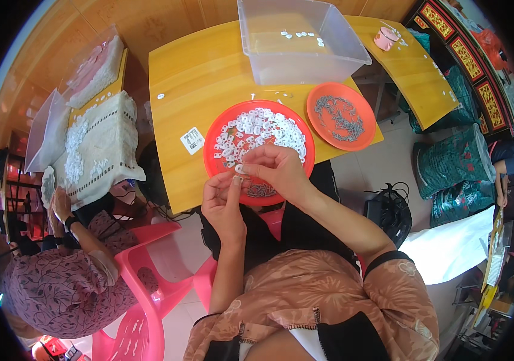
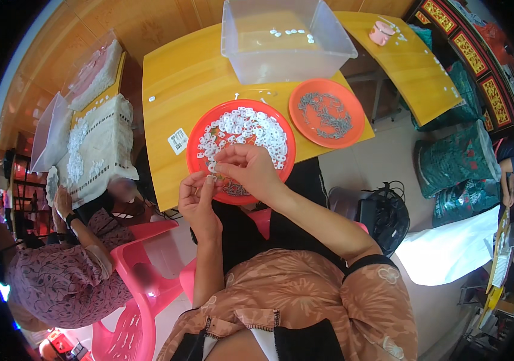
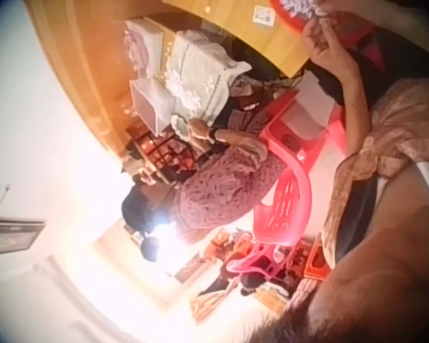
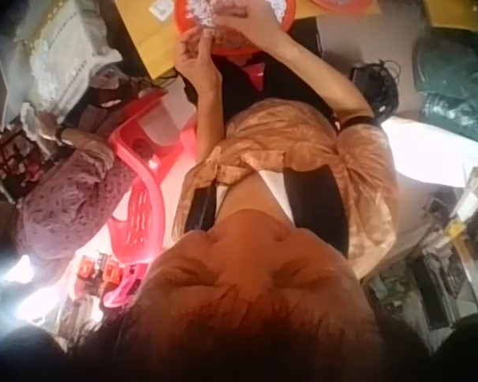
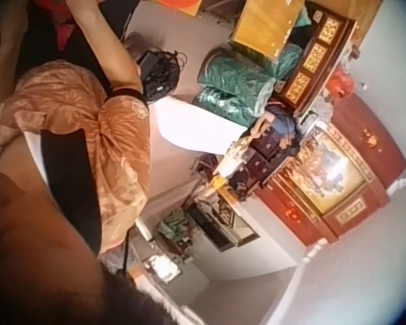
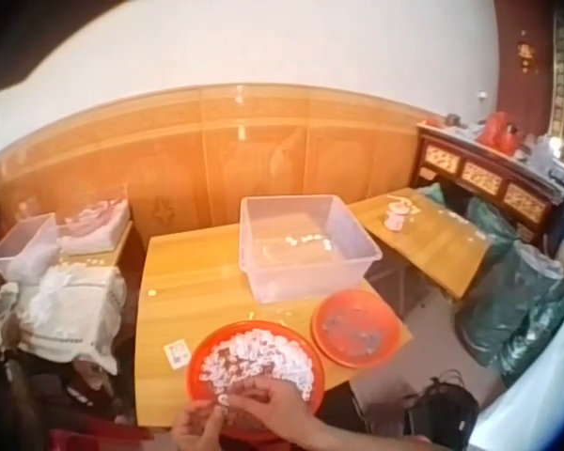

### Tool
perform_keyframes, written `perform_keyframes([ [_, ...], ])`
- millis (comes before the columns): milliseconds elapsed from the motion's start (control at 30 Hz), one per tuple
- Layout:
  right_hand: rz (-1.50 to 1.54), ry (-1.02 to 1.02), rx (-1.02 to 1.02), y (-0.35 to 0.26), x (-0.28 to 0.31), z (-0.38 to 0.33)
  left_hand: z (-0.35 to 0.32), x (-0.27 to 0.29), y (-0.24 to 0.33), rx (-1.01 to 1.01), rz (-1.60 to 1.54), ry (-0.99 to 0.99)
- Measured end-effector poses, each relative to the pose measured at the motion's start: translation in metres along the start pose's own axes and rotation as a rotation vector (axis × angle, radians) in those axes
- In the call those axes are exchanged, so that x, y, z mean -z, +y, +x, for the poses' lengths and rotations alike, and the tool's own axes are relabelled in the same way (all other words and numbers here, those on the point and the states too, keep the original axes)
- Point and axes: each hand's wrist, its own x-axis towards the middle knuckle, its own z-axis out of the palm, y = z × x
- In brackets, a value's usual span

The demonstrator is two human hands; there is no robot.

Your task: Sort and inspect small white plastic manufacturing components from a red tray into containers.

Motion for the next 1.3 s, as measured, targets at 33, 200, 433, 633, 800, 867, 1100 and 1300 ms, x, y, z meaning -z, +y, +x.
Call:
perform_keyframes([
  [33, -0.079, -0.033, 0.053, -0.001, -0.001, -0.001, 0.0, 0.0, 0.0, 0.001, 0.001, 0.0],
  [200, -0.189, -0.065, 0.057, -0.008, -0.005, -0.006, -0.001, -0.001, 0.004, -0.025, -0.019, -0.003],
  [433, -0.201, -0.112, 0.079, -0.014, 0.003, -0.007, 0.002, 0.009, 0.004, -0.018, -0.054, -0.079],
  [633, -0.118, -0.121, 0.024, -0.024, 0.004, -0.011, 0.001, 0.011, 0.005, -0.041, 0.026, -0.192],
  [800, -0.037, -0.152, -0.011, -0.027, 0.005, -0.012, 0.008, 0.01, 0.008, -0.249, 0.182, -0.451],
  [867, 0.041, -0.188, -0.04, -0.026, 0.005, -0.013, 0.01, 0.014, 0.003, -0.245, 0.172, -0.471],
  [1100, 0.1, -0.195, -0.05, -0.02, 0.002, -0.015, 0.001, 0.007, -0.003, -0.321, 0.128, -0.321],
  [1300, 0.012, -0.146, -0.085, -0.023, -0.006, -0.017, -0.003, 0.007, -0.008, -0.259, 0.067, -0.256],
])
